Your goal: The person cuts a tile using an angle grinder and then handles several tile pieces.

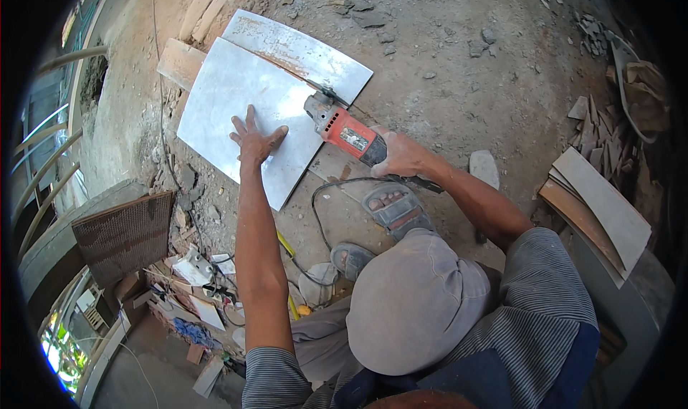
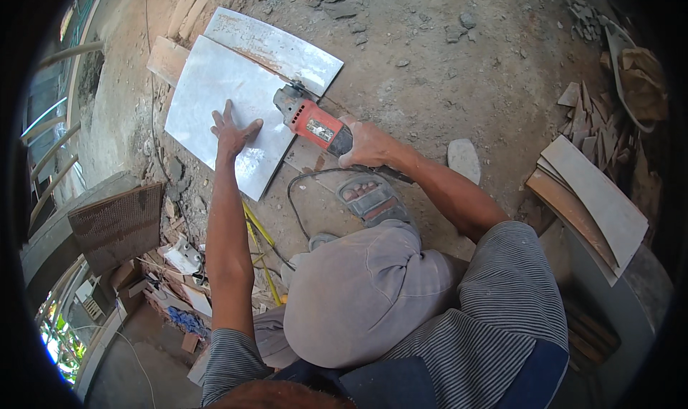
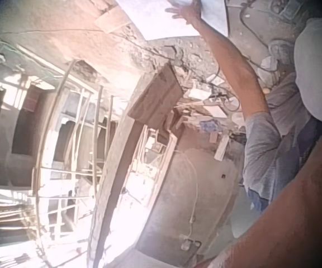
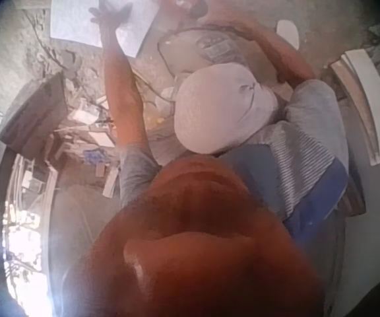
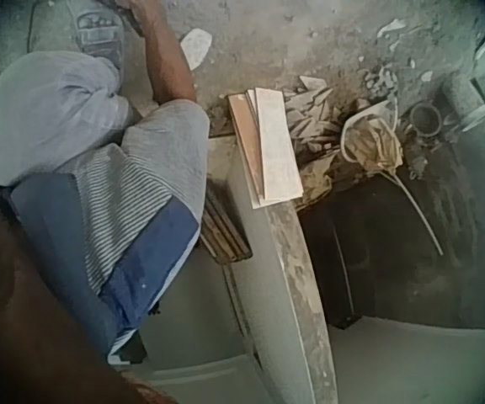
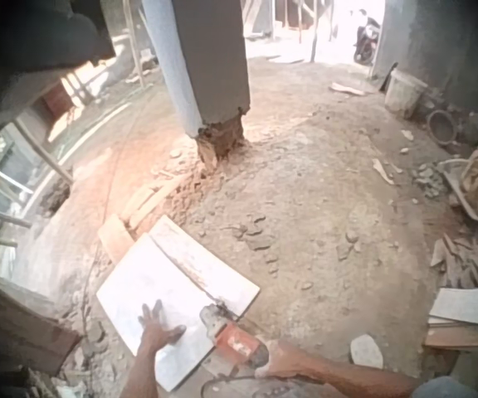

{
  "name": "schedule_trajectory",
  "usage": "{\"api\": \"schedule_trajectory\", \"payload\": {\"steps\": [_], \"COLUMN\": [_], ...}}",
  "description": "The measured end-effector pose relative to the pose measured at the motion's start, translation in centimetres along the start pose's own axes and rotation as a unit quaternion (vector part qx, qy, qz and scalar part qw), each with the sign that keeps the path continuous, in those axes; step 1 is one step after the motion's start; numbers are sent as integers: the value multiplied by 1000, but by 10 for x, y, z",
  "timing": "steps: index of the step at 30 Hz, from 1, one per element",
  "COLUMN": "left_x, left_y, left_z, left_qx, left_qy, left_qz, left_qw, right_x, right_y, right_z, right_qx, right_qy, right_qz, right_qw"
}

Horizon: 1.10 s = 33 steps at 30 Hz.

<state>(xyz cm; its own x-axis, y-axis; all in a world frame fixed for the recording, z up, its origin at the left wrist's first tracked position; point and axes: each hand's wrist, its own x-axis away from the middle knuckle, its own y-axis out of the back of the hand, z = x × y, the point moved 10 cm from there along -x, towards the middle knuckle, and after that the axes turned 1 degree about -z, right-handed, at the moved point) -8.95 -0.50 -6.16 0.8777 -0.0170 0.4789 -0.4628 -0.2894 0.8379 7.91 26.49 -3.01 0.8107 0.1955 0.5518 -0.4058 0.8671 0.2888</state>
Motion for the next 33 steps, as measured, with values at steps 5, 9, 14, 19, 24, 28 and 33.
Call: {"api": "schedule_trajectory", "payload": {"steps": [5,9,14,19,24,28,33], "left_x": [0,1,-3,0,-4,3,6], "left_y": [1,-2,-4,0,3,-3,-7], "left_z": [3,2,11,2,16,6,6], "left_qx": [3,3,-2,3,-1,4,8], "left_qy": [0,1,26,5,34,43,57], "left_qz": [-4,-3,2,-6,-7,8,32], "left_qw": [1000,1000,1000,1000,999,999,998], "right_x": [0,0,0,0,7,10,8], "right_y": [1,1,-3,-3,-1,-3,-4], "right_z": [5,0,-3,-6,11,-14,-16], "right_qx": [3,16,2,12,3,13,13], "right_qy": [-10,-15,-15,-34,-6,-26,-34], "right_qz": [8,8,13,16,16,5,21], "right_qw": [1000,1000,1000,999,1000,1000,999]}}
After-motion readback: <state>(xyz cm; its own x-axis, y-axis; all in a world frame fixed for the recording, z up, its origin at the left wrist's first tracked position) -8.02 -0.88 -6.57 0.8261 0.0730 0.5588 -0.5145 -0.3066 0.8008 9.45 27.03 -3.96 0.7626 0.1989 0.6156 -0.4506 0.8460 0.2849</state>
